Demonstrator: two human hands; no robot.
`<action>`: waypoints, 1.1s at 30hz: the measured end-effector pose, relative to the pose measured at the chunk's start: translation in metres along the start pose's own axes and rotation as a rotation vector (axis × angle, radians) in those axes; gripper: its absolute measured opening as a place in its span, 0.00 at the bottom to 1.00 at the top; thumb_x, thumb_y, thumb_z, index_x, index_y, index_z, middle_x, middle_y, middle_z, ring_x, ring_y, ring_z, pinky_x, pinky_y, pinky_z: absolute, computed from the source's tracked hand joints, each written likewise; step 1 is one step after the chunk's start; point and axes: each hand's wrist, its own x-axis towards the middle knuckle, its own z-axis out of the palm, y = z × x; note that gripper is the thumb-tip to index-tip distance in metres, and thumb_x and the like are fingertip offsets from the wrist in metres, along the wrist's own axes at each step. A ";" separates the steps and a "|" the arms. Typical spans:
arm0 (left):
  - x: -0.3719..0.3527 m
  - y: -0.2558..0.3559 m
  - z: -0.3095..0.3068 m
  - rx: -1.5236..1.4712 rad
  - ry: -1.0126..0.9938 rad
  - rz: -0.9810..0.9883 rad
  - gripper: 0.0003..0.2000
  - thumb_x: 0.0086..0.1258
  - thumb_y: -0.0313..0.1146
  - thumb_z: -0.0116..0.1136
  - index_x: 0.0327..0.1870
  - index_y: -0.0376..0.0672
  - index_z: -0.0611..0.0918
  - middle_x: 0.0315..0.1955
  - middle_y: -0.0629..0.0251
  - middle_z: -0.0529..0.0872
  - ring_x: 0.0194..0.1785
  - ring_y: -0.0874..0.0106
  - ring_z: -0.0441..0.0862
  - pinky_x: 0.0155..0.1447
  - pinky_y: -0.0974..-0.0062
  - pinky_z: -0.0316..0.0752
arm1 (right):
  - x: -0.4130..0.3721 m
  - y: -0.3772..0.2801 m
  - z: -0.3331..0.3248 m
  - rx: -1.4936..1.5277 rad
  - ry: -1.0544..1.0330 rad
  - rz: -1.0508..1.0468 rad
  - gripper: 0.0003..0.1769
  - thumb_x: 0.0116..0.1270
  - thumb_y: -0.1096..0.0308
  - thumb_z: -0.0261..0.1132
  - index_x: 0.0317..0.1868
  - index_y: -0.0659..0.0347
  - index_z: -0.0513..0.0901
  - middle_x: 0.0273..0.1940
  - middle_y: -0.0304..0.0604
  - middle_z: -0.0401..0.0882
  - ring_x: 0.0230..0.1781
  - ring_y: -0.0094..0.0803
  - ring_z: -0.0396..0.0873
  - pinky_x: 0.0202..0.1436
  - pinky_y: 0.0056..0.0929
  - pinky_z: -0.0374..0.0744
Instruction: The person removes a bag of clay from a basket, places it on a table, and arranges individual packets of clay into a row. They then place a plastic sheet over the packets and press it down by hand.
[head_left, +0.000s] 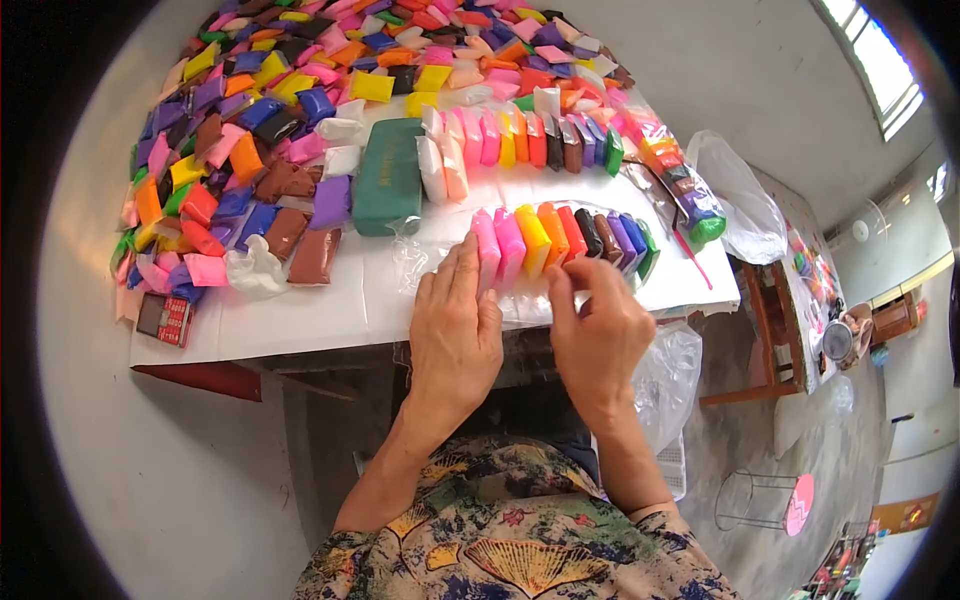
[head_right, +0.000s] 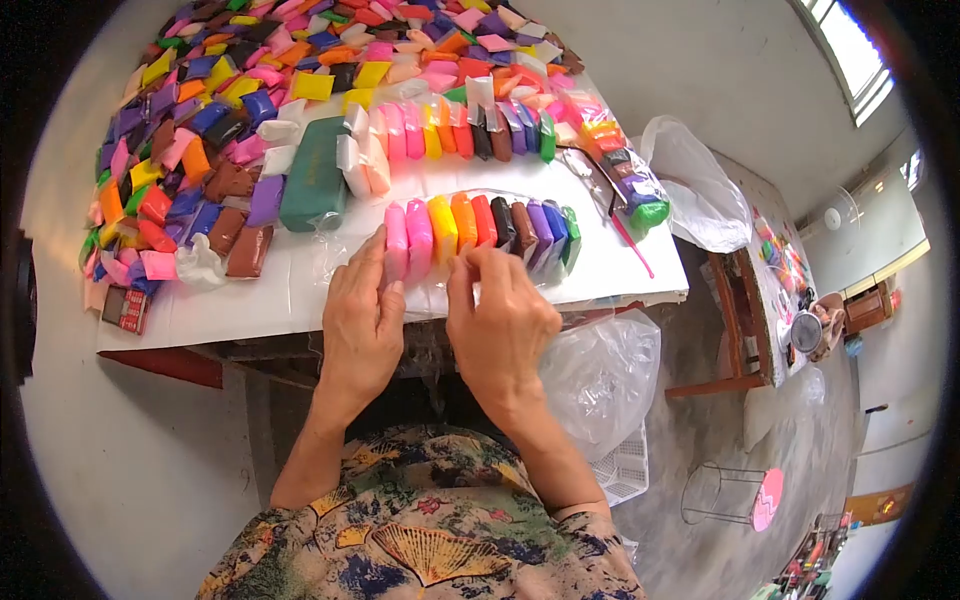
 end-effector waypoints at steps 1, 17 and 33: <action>0.000 0.000 0.000 0.000 0.003 -0.002 0.27 0.69 0.24 0.50 0.71 0.29 0.67 0.61 0.41 0.76 0.57 0.46 0.75 0.64 0.55 0.69 | 0.011 -0.004 -0.006 0.017 -0.010 -0.009 0.06 0.64 0.69 0.72 0.35 0.61 0.84 0.29 0.41 0.84 0.22 0.33 0.81 0.26 0.30 0.76; -0.003 0.004 0.004 -0.053 0.086 -0.021 0.22 0.66 0.18 0.50 0.63 0.34 0.70 0.54 0.43 0.77 0.55 0.45 0.73 0.62 0.53 0.68 | 0.126 -0.043 0.112 -0.155 -0.500 -0.193 0.26 0.55 0.46 0.72 0.30 0.66 0.86 0.30 0.56 0.85 0.37 0.51 0.86 0.37 0.48 0.80; -0.008 0.008 -0.014 -0.251 -0.017 -0.060 0.34 0.62 0.13 0.44 0.74 0.25 0.57 0.54 0.33 0.77 0.55 0.41 0.76 0.60 0.50 0.71 | 0.113 -0.057 0.020 0.079 -0.283 0.060 0.19 0.52 0.58 0.73 0.32 0.69 0.86 0.29 0.50 0.86 0.32 0.38 0.85 0.38 0.35 0.81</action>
